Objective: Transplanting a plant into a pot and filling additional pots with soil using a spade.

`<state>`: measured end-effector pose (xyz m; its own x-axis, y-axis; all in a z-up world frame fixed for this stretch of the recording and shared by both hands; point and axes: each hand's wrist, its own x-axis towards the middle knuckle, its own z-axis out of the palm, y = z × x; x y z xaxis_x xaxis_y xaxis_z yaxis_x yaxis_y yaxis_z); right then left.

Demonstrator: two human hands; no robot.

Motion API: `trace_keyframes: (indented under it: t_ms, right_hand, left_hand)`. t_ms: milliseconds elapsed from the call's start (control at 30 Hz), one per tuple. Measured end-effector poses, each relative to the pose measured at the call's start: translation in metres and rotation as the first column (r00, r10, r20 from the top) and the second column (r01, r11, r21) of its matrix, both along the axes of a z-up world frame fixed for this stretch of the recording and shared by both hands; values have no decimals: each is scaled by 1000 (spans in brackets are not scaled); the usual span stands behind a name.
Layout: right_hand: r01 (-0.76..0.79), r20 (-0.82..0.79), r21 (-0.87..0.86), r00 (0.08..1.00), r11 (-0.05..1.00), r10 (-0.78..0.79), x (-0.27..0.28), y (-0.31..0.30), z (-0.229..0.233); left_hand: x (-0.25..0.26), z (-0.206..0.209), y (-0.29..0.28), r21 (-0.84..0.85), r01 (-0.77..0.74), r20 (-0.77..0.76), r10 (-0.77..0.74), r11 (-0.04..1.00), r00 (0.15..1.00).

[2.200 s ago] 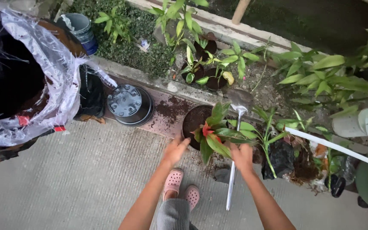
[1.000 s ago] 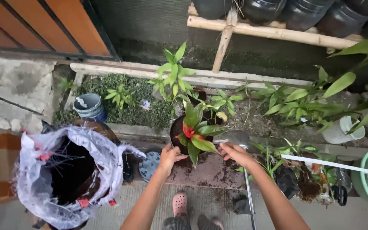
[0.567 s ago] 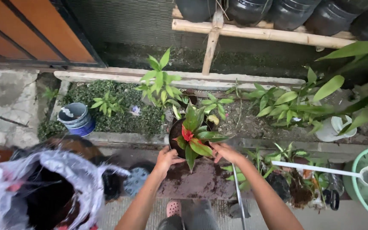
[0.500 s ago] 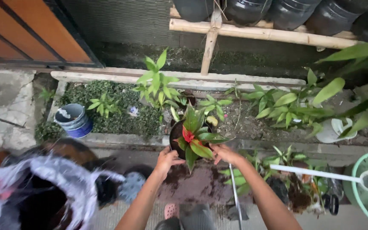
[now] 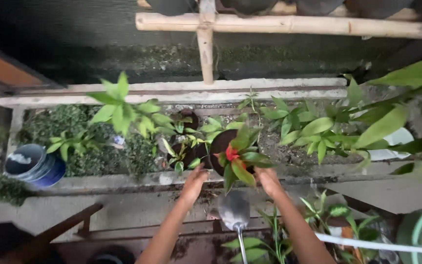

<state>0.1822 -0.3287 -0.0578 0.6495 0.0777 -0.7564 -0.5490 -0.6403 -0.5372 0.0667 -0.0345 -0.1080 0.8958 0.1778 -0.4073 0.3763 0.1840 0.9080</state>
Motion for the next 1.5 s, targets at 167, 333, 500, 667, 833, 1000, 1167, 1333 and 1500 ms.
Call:
trace_keyframes:
  t_ms: [167, 333, 500, 667, 833, 1000, 1167, 1333, 1500]
  right_hand:
    - [239, 0, 339, 967, 910, -254, 30, -52, -143]
    - [549, -52, 407, 812, 730, -581, 37, -60, -226]
    - [732, -156, 303, 670, 610, -726, 31, -64, -320]
    - [865, -353, 238, 501, 442, -790, 9, -76, -441]
    - [868, -290, 195, 496, 457, -818, 7, -50, -445]
    - [879, -293, 213, 473, 425, -831, -5, -64, -548]
    - [733, -225, 427, 654, 530, -722, -21, -74, -597]
    - [851, -503, 378, 520, 365, -691, 4, -82, -572]
    - [889, -606, 400, 440, 223, -663, 10, -98, -589]
  left_hand:
    - [7, -53, 1, -51, -57, -86, 53, 997, 995]
    - [19, -63, -5, -128, -82, -214, 53, 988, 975]
    - [39, -74, -13, -171, -80, -192, 46, 982, 980]
    - [56, -95, -22, -217, -54, -138, 24, 975, 990]
    - [61, -123, -23, -237, -79, -207, 29, 968, 978]
    - [77, -120, -30, -181, -82, -348, 14, 980, 938]
    - [50, -180, -25, -236, -38, -266, -27, 971, 964]
    - [39, -184, -26, -247, -48, -295, -28, 968, 955]
    - [24, -205, -27, -191, -36, -371, -38, 981, 928]
